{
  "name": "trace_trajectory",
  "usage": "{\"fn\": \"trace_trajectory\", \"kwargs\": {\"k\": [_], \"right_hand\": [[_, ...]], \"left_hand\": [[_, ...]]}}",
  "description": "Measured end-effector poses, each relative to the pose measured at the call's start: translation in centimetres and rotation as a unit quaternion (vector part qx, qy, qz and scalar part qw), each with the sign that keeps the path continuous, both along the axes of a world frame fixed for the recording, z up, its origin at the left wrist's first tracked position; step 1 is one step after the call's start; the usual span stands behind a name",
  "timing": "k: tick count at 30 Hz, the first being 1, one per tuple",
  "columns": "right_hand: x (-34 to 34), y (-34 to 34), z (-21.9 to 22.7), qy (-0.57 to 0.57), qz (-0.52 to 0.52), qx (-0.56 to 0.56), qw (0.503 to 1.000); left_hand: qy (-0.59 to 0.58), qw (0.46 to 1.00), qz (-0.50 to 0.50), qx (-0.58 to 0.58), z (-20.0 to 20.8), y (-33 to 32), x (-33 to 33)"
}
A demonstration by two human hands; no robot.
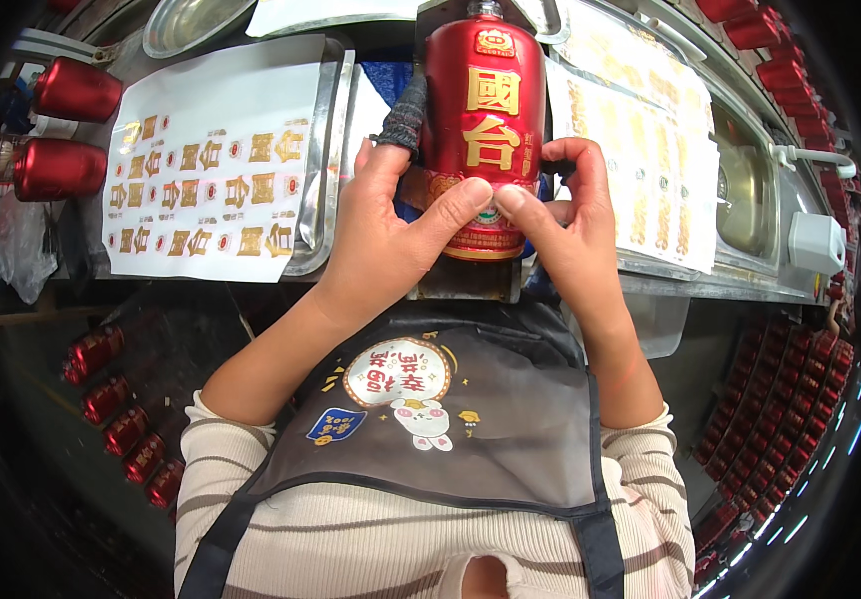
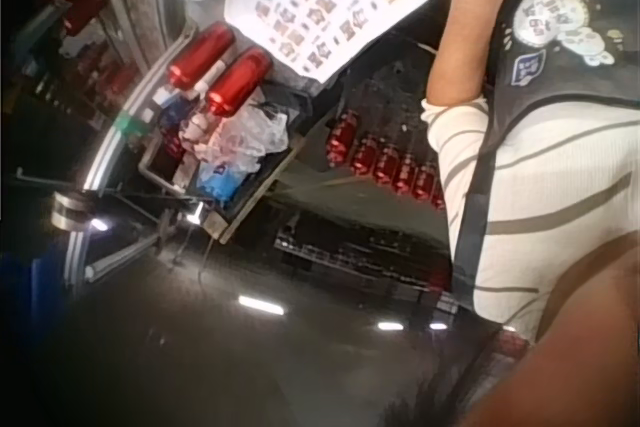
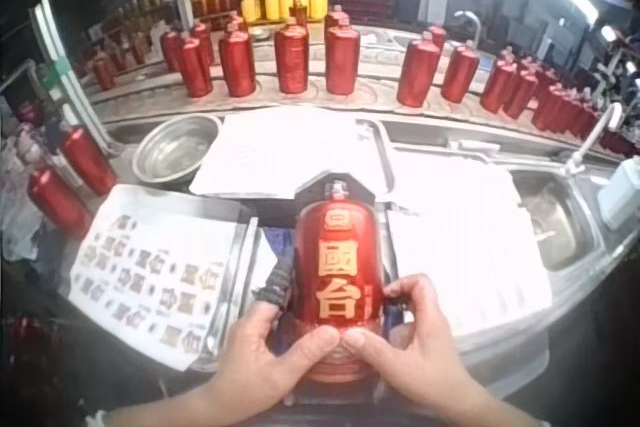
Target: The person applies gold stickers to red cylindrical containers, carefully peeling each sticker from a sheet and smoothing it onto the container surface. They rotate the container to align the label and press it down firmly to ensure adhesion.
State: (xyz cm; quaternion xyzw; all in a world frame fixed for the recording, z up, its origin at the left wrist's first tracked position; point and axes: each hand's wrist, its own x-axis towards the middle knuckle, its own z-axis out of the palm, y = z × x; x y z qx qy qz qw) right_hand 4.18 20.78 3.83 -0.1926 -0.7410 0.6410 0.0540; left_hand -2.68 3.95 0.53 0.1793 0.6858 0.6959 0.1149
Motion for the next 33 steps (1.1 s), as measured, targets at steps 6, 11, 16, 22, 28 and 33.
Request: {"fn": "trace_trajectory", "kwargs": {"k": [6,11,16,22,28,33], "right_hand": [[-0.2,0.0,0.2,-0.007,-0.008,0.008,1.0],[-0.4,0.0,-0.2,0.007,-0.011,-0.005,1.0],[1.3,2.7,-0.5,-0.033,0.037,-0.084,0.995],[2.0,1.5,-0.9,0.016,0.073,-0.015,0.997],[1.7,1.6,-1.2,0.025,0.071,-0.012,0.997],[1.8,1.8,-0.9,0.022,0.077,-0.059,0.995]], "left_hand": [[0.022,1.0,0.003,0.002,-0.1,0.0,0.0],[0.009,1.0,-0.001,-0.002,0.1,0.2,0.1],[-0.026,0.994,-0.1,-0.03,-0.2,-2.1,-0.8],[-0.003,0.996,-0.086,0.011,-1.5,-2.8,-0.2],[0.018,0.993,-0.116,-0.006,-1.6,-3.2,-0.6],[-0.089,0.988,-0.097,0.084,-1.4,-3.2,-0.5]]}}
